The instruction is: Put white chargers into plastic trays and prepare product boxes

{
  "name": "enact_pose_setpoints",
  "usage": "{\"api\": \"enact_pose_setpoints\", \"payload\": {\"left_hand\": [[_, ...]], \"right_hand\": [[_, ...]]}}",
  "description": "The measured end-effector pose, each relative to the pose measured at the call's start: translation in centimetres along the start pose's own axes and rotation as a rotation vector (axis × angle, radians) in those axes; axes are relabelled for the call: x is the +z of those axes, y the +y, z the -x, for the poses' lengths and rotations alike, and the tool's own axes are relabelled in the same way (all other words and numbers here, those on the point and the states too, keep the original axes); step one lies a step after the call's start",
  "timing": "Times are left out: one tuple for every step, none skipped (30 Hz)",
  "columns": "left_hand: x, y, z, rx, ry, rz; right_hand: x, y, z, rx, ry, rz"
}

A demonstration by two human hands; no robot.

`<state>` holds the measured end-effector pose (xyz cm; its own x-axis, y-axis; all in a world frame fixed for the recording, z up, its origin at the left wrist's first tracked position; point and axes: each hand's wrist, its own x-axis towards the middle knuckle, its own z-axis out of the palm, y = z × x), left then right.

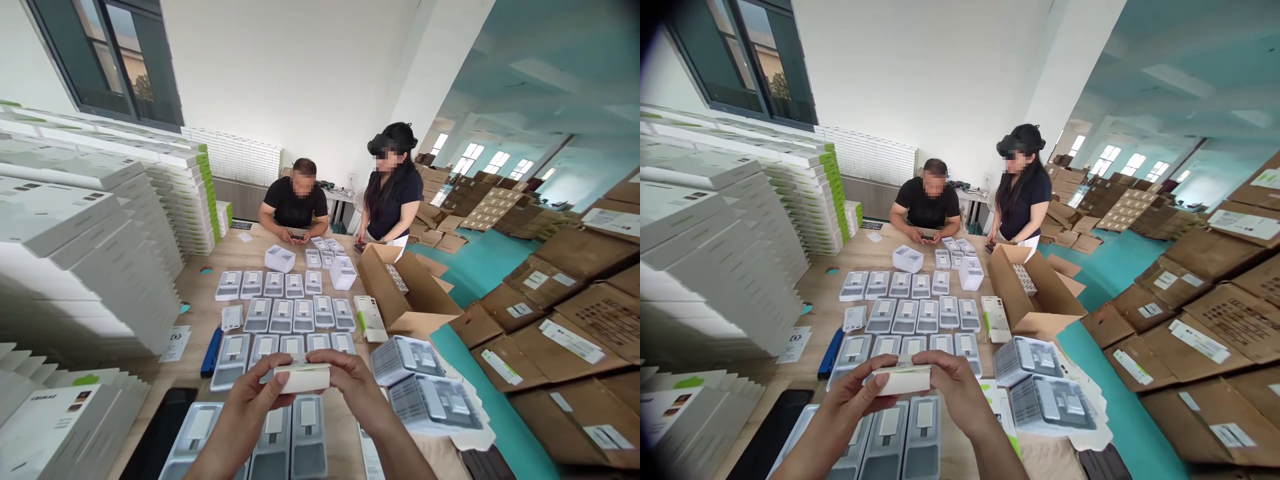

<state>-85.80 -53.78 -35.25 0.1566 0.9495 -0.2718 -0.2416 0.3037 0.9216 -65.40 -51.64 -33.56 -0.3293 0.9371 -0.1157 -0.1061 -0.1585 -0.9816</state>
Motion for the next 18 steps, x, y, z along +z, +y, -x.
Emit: {"api": "enact_pose_setpoints", "payload": {"left_hand": [[0.0,0.0,0.0,-0.007,0.004,0.000],[0.0,-0.1,0.0,-0.012,0.005,0.000],[0.0,-0.1,0.0,-0.011,0.006,-0.001],[0.0,-0.1,-0.1,-0.006,0.004,-0.004],[0.0,-0.2,-0.1,-0.001,0.002,-0.012],[0.0,-0.3,-0.2,-0.003,0.004,-0.021],[0.1,-0.3,-0.3,-0.016,0.008,-0.031],[0.1,-0.4,-0.4,-0.042,0.017,-0.040],[0.2,-0.5,-0.5,-0.075,0.029,-0.043],[0.1,-0.5,-0.6,-0.108,0.044,-0.039],[0.0,-0.6,-0.7,-0.135,0.065,-0.034],[-0.2,-0.7,-0.7,-0.149,0.090,-0.029],[-0.5,-0.8,-0.7,-0.149,0.109,-0.033],[-1.1,-0.9,-0.6,-0.140,0.116,-0.055],[-1.8,-1.0,-0.4,-0.115,0.115,-0.104],[-2.6,-1.2,-0.1,-0.067,0.101,-0.193],[-3.5,-1.3,0.3,0.010,0.081,-0.319],[-4.5,-1.5,0.8,0.109,0.065,-0.473]], "right_hand": [[0.0,0.1,0.0,-0.008,-0.018,-0.020],[0.0,0.2,0.0,-0.024,-0.036,-0.025],[0.1,0.4,0.0,-0.046,-0.045,-0.015],[0.1,0.7,-0.1,-0.065,-0.039,0.007],[0.1,0.9,-0.1,-0.075,-0.017,0.035],[0.2,1.2,-0.2,-0.074,0.011,0.055],[0.2,1.5,-0.2,-0.067,0.034,0.058],[0.1,1.8,-0.2,-0.061,0.036,0.051],[0.1,2.1,-0.1,-0.066,0.026,0.049],[-0.1,2.4,0.0,-0.082,0.009,0.066],[-0.2,2.7,0.0,-0.102,-0.006,0.101],[-0.4,2.9,0.1,-0.117,-0.011,0.142],[-0.6,3.2,0.0,-0.119,0.000,0.174],[-0.7,3.4,-0.1,-0.103,0.024,0.187],[-0.8,3.8,-0.4,-0.071,0.058,0.173],[-0.7,4.2,-0.8,-0.024,0.093,0.130],[-0.4,4.8,-1.3,0.028,0.128,0.066],[0.1,5.4,-1.8,0.088,0.148,-0.005]]}}
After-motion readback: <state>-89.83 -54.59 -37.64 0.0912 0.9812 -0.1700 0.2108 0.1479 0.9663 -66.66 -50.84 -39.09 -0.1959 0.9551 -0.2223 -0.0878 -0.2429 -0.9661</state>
